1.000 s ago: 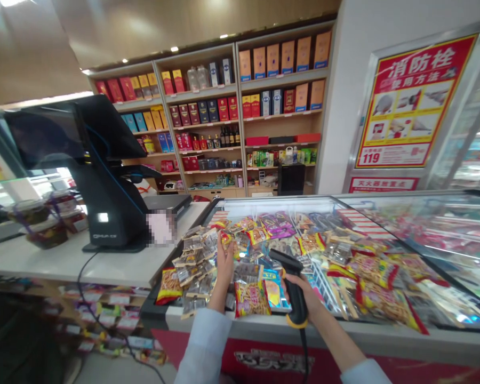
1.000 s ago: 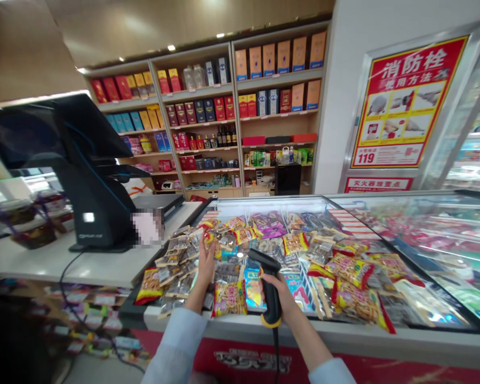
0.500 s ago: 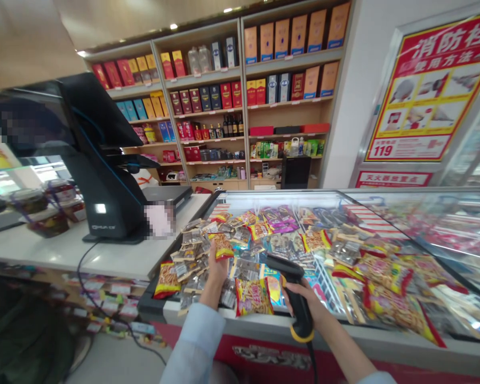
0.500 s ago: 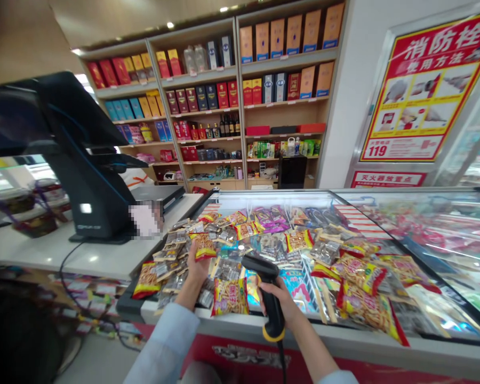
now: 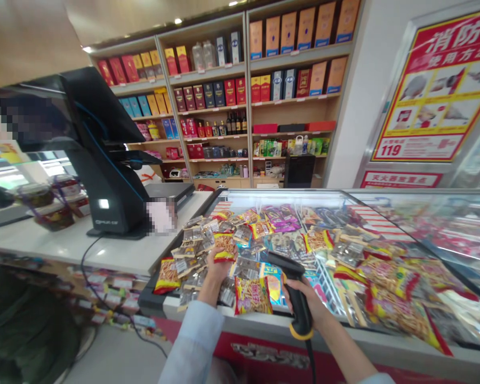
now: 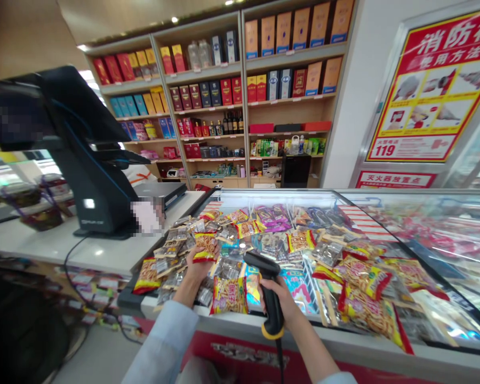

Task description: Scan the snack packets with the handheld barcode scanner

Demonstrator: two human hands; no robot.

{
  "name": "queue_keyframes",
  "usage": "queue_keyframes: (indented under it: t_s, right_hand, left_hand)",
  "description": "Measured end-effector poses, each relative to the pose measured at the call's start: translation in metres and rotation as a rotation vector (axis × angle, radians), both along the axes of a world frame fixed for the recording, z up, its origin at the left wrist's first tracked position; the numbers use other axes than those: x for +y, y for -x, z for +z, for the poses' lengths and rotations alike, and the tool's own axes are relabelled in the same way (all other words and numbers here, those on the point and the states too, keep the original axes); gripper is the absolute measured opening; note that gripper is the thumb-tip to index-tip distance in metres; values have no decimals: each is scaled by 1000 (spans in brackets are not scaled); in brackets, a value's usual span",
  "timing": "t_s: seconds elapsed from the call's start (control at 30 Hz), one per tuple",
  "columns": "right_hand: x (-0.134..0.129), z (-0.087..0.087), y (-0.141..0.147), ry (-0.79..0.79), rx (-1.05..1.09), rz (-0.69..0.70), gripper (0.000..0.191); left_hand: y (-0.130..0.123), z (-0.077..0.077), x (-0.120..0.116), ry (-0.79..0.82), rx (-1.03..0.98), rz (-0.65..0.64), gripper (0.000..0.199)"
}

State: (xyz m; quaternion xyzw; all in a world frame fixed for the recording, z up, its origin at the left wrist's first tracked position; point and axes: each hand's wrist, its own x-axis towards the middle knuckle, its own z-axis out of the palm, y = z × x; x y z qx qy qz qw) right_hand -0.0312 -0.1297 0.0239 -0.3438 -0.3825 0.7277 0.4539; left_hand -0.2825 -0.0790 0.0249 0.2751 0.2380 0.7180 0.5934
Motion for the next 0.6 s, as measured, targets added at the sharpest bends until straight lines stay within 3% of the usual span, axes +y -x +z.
queue_keyframes:
  t_s: [0.27, 0.4, 0.6]
  right_hand:
    - [0, -1, 0, -38, 12, 34, 31]
    - [1, -1, -1, -24, 24, 20, 30]
    - [-1, -1, -1, -17, 43, 36, 31]
  left_hand:
    - [-1, -1, 2, 101, -21, 31, 25]
    - [-2, 3, -2, 37, 18, -65, 26]
    - [0, 7, -6, -4, -66, -82, 34]
